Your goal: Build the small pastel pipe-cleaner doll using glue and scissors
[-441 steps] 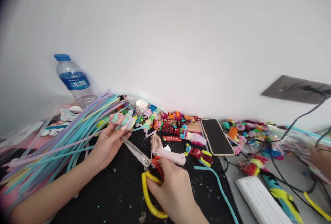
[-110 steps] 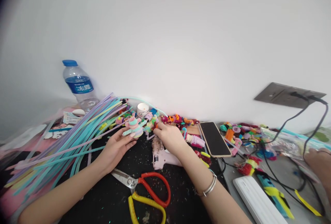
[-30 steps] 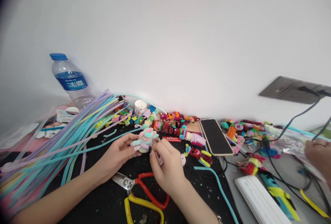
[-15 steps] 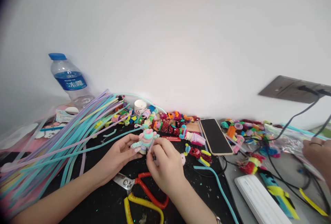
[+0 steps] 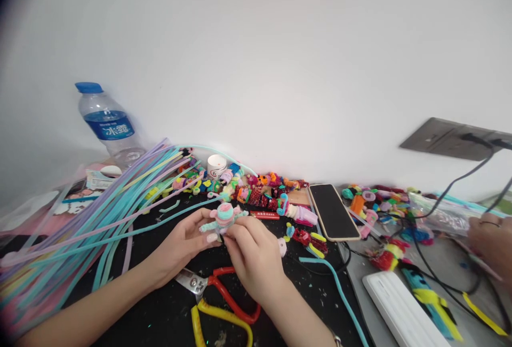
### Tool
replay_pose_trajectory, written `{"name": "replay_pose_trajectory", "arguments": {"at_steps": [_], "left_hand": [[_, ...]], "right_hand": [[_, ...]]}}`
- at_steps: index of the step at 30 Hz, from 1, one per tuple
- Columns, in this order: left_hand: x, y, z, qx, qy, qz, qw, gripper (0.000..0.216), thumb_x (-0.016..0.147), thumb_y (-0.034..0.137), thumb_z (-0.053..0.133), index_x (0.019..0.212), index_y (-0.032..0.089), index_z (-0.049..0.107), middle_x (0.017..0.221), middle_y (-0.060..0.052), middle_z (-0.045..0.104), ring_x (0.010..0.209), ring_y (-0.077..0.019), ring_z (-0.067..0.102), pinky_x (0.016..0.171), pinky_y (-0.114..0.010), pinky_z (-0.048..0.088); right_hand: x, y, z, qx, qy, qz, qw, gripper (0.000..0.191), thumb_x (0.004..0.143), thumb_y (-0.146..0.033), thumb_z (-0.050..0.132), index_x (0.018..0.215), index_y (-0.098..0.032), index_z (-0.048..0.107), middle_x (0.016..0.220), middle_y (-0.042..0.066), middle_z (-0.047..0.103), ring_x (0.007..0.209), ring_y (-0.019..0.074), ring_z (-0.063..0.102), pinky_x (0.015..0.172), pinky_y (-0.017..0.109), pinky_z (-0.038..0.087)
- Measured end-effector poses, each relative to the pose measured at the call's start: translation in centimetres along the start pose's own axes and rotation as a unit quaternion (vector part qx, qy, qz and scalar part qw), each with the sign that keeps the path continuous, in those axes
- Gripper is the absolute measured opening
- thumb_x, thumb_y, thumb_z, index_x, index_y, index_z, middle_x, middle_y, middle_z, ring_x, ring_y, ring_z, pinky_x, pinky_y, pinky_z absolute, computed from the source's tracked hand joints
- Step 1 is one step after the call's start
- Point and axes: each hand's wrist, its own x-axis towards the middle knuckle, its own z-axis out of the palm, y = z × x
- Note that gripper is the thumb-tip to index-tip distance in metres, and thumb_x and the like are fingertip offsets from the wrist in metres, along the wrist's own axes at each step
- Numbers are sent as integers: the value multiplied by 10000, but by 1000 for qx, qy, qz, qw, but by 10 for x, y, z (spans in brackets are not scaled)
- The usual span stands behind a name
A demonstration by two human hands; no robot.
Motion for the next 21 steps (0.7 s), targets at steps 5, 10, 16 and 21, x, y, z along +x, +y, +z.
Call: {"name": "replay_pose_trajectory", "arguments": {"at_steps": [5,10,16,21], "left_hand": [[1,-4,-1,-3,16,3,1000,262,726,164,707,943,199,564,1013,-25,640,946,-161,562,835,-297,449],[-1,-4,-2,13,42,0,999,210,754,218,683,924,192,563,945,-21,633,872,-149,559,758,-276,467],[1,1,1,12,71,-6,997,231,745,255,687,935,167,590,1005,-57,617,866,-160,561,724,-276,491],[1,-1,-2,16,79,0,997,211,733,248,701,901,181,594,974,-37,617,856,-151,560,719,-262,497]], "right_hand": [[2,-2,-2,-15,-31,-28,999,221,839,-58,507,1020,-170,567,980,89,598,871,195,548,746,327,475],[4,-4,-4,26,-52,-47,997,284,828,-25,485,1069,-160,548,1028,93,590,940,188,542,815,320,471],[0,2,-2,43,51,22,998,216,838,-35,487,990,-178,544,900,54,592,832,152,564,732,270,473],[-1,4,-2,11,58,72,996,190,856,-104,514,1028,-177,550,874,49,602,767,154,574,644,255,456]]}}
